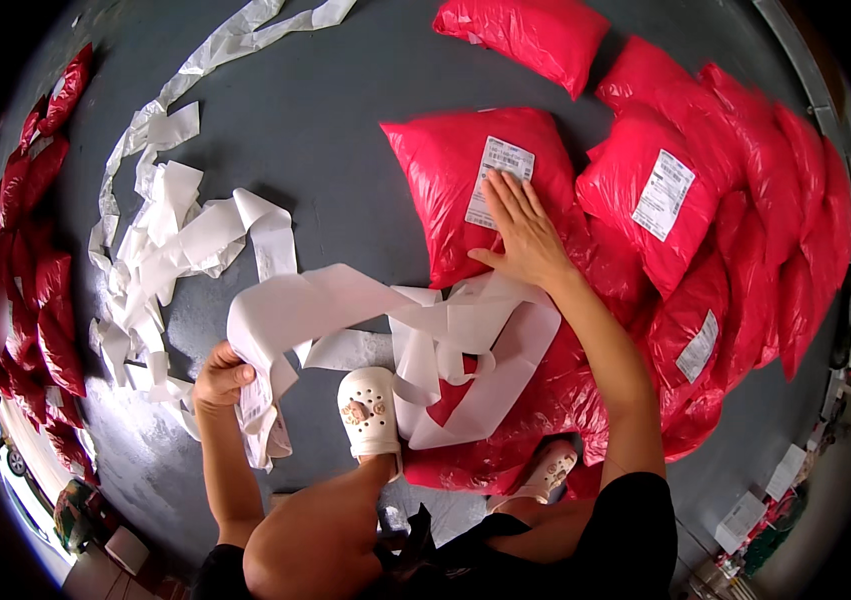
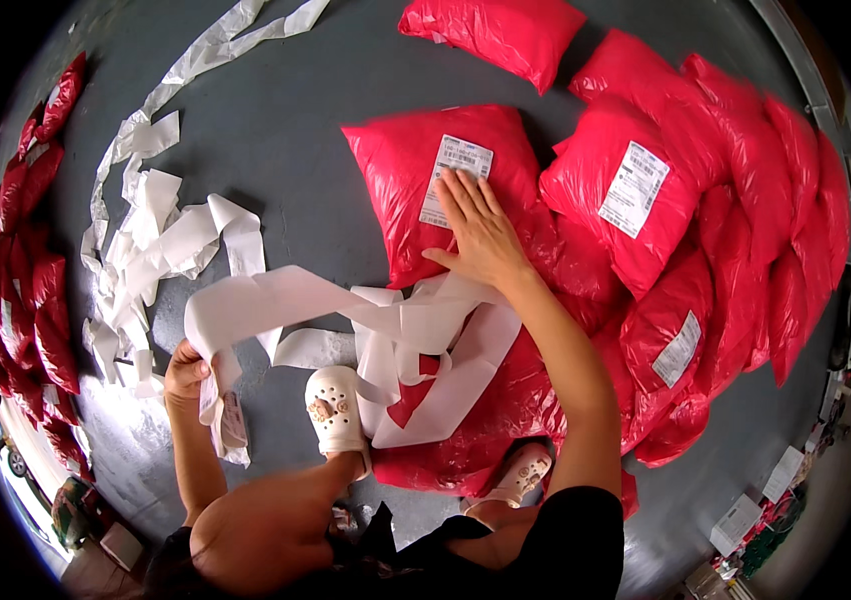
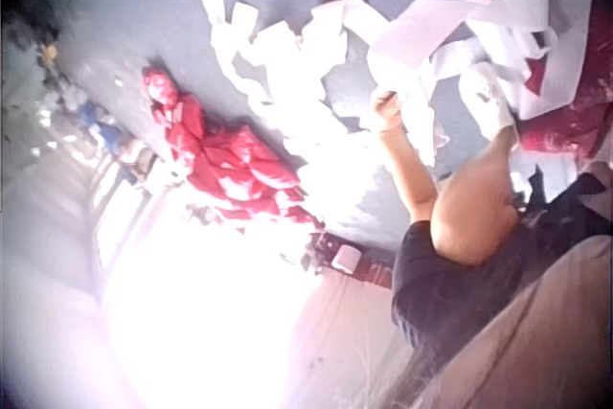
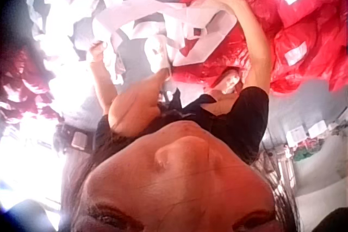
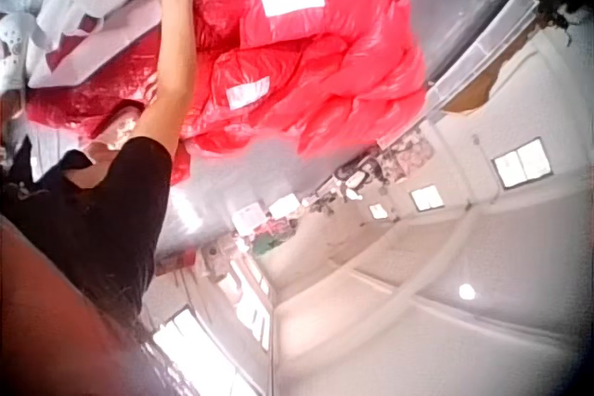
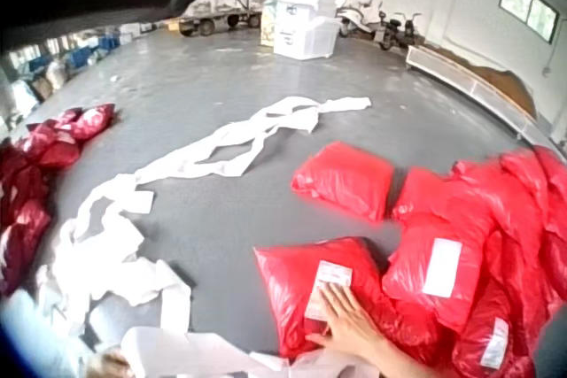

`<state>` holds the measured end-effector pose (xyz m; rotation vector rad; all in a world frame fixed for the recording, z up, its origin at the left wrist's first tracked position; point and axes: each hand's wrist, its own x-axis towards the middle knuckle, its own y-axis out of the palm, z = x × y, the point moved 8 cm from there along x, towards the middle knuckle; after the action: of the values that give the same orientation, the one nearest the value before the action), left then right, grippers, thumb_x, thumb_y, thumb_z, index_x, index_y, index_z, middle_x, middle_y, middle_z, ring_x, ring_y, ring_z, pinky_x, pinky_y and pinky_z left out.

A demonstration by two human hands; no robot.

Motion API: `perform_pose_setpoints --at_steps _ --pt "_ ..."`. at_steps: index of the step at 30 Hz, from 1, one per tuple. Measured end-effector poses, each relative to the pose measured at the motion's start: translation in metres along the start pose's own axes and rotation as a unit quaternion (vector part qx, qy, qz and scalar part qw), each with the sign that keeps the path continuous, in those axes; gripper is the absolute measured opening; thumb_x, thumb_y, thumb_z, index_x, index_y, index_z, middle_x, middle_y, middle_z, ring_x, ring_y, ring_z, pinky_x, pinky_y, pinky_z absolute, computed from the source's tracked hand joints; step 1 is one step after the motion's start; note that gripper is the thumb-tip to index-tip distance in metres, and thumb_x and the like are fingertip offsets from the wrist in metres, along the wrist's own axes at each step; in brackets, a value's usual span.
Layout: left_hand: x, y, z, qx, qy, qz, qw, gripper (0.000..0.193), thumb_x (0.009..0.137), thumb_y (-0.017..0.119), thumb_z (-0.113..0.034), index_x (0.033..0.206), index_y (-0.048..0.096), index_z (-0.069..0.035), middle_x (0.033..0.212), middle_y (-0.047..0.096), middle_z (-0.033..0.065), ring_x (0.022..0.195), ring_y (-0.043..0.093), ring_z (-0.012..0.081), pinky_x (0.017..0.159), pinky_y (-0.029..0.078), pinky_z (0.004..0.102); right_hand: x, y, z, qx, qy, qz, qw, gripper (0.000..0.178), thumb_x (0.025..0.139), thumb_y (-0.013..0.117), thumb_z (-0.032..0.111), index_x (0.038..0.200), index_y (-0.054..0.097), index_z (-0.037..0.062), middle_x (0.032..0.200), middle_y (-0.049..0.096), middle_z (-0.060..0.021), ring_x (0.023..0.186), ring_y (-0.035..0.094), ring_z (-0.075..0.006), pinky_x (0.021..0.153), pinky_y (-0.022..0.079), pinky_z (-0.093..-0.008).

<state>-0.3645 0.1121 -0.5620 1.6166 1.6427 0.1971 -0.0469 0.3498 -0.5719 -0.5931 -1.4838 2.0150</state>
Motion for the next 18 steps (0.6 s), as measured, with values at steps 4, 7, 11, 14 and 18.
perform_pose_setpoints --at_steps 4,7,11,14,18 --pt "0.017 0.027 0.009 -0.013 -0.059 -0.039 0.997 0.026 0.075 0.065 -0.001 0.101 0.062 0.001 0.094 0.066 0.011 0.08 0.064 0.018 0.072 0.051 0.0301 0.029 -0.104 -0.008 0.035 0.125 -0.328 0.936 0.08 0.081 0.055 0.045 0.134 0.025 -0.0056 0.139 0.025 -0.0251 0.129 0.025 -0.038 0.106 0.017 -0.05" --pt "0.049 0.055 0.015 -0.023 -0.062 -0.046 0.997 0.019 0.08 0.06 0.0 0.099 0.063 -0.001 0.095 0.066 0.0096 0.083 0.064 0.0166 0.074 0.052 0.0303 0.058 -0.017 -0.02 -0.106 0.118 -0.22 0.962 0.061 0.084 0.05 0.041 0.129 0.04 0.0014 0.135 0.037 -0.0187 0.124 0.035 -0.0327 0.104 0.022 -0.0481" --pt "0.061 0.059 0.016 -0.02 -0.075 -0.071 0.994 0.02 0.08 0.061 -0.002 0.1 0.062 -0.001 0.096 0.065 0.0091 0.085 0.063 0.0164 0.076 0.051 0.0297 0.063 -0.012 -0.046 0.088 0.076 -0.203 0.972 0.056 0.083 0.057 0.032 0.126 0.042 -0.0006 0.129 0.043 -0.0185 0.121 0.039 -0.0312 0.1 0.031 -0.0421" --pt "0.069 0.059 0.02 -0.04 -0.082 -0.083 0.992 0.021 0.081 0.06 -0.002 0.102 0.06 0.0 0.097 0.065 0.0094 0.086 0.063 0.0164 0.077 0.051 0.0296 0.071 -0.055 -0.167 0.156 0.275 -0.348 0.883 0.06 0.082 0.06 0.022 0.128 0.033 -0.0069 0.121 0.044 -0.0279 0.112 0.045 -0.0381 0.095 0.037 -0.0394" --pt "0.079 0.072 0.018 -0.044 -0.087 -0.053 0.994 0.035 0.082 0.061 -0.005 0.115 0.051 0.0 0.105 0.061 0.0101 0.092 0.061 0.0164 0.08 0.05 0.0298 0.093 -0.022 -0.303 0.054 0.469 -0.058 0.879 0.067 0.079 0.054 0.052 0.109 0.052 -0.0076 0.103 0.056 -0.0299 0.102 0.052 -0.0431 0.088 0.042 -0.0445"
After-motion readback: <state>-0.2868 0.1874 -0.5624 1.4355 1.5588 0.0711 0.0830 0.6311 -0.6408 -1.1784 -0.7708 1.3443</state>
